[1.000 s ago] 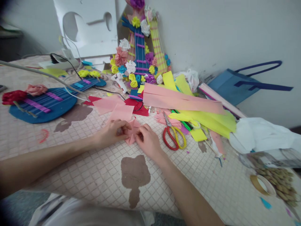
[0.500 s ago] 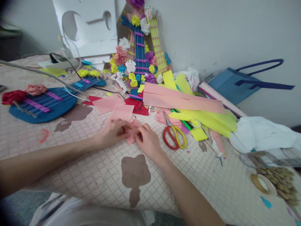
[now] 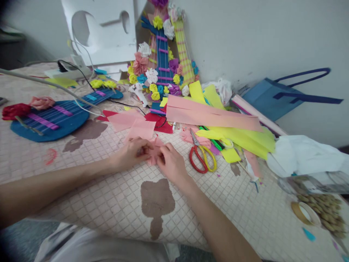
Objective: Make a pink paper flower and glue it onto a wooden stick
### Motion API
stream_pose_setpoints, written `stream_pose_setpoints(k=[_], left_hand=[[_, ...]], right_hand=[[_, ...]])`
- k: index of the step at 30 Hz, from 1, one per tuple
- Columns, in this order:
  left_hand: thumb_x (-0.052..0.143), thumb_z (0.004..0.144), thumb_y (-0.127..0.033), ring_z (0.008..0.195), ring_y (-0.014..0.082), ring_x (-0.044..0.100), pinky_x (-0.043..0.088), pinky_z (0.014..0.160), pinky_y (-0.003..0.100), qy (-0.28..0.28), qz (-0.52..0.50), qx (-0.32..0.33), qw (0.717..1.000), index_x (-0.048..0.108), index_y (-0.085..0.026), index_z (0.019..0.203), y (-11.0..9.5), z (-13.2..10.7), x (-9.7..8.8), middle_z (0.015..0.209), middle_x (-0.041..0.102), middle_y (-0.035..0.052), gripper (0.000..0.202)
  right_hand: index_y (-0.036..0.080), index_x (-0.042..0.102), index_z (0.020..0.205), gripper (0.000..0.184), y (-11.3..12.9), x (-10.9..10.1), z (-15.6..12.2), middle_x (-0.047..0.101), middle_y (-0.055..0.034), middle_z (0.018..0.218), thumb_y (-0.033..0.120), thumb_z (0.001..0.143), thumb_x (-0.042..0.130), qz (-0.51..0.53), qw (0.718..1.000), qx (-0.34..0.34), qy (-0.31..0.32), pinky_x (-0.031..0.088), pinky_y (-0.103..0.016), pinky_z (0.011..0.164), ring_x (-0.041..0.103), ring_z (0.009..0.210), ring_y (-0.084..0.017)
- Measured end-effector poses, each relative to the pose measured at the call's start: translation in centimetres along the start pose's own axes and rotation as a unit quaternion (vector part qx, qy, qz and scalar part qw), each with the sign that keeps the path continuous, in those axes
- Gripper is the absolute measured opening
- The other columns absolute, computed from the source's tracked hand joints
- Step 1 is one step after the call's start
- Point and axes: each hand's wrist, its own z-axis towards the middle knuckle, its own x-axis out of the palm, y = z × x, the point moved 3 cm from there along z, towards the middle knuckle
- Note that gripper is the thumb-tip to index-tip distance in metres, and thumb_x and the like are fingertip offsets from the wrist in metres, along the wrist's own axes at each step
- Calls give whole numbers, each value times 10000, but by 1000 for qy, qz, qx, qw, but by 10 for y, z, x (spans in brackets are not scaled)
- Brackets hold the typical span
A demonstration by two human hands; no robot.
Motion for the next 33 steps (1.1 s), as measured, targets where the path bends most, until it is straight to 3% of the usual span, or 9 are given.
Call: stream_pose_setpoints(k=[7, 12, 20, 33], left_hand=[[620, 727, -140, 801, 188, 558, 366, 798, 345, -4, 3, 6, 1000, 601, -175, 936, -1, 0, 0, 726, 626, -9, 213], [601, 759, -156, 800, 183, 541, 358, 764, 324, 10, 16, 28, 999, 608, -167, 761, -3, 1, -1, 735, 607, 6, 13], [576, 806, -201, 853, 194, 542, 350, 822, 353, 36, 51, 49, 997, 641, -179, 771, -7, 0, -2, 786, 609, 23, 77], [664, 741, -340, 911, 225, 514, 334, 813, 361, 65, 93, 51, 992, 615, -192, 873, -8, -3, -3, 897, 597, 34, 205]], right_hand=[[210, 515, 815, 37, 1, 0, 0, 518, -12, 900, 176, 802, 515, 11, 1000, 7, -6, 422, -257, 657, 550, 769, -146], [227, 538, 852, 103, 2, -1, 0, 519, -10, 941, 138, 812, 503, 22, 1000, -14, -2, 421, -259, 675, 558, 805, -148], [220, 561, 890, 87, 3, -5, -1, 527, -16, 956, 178, 826, 520, 33, 999, -15, 19, 439, -259, 678, 569, 804, -140], [226, 528, 931, 173, 7, -12, -3, 492, -21, 988, 221, 772, 595, 57, 996, -26, 66, 487, -279, 720, 568, 833, -143]])
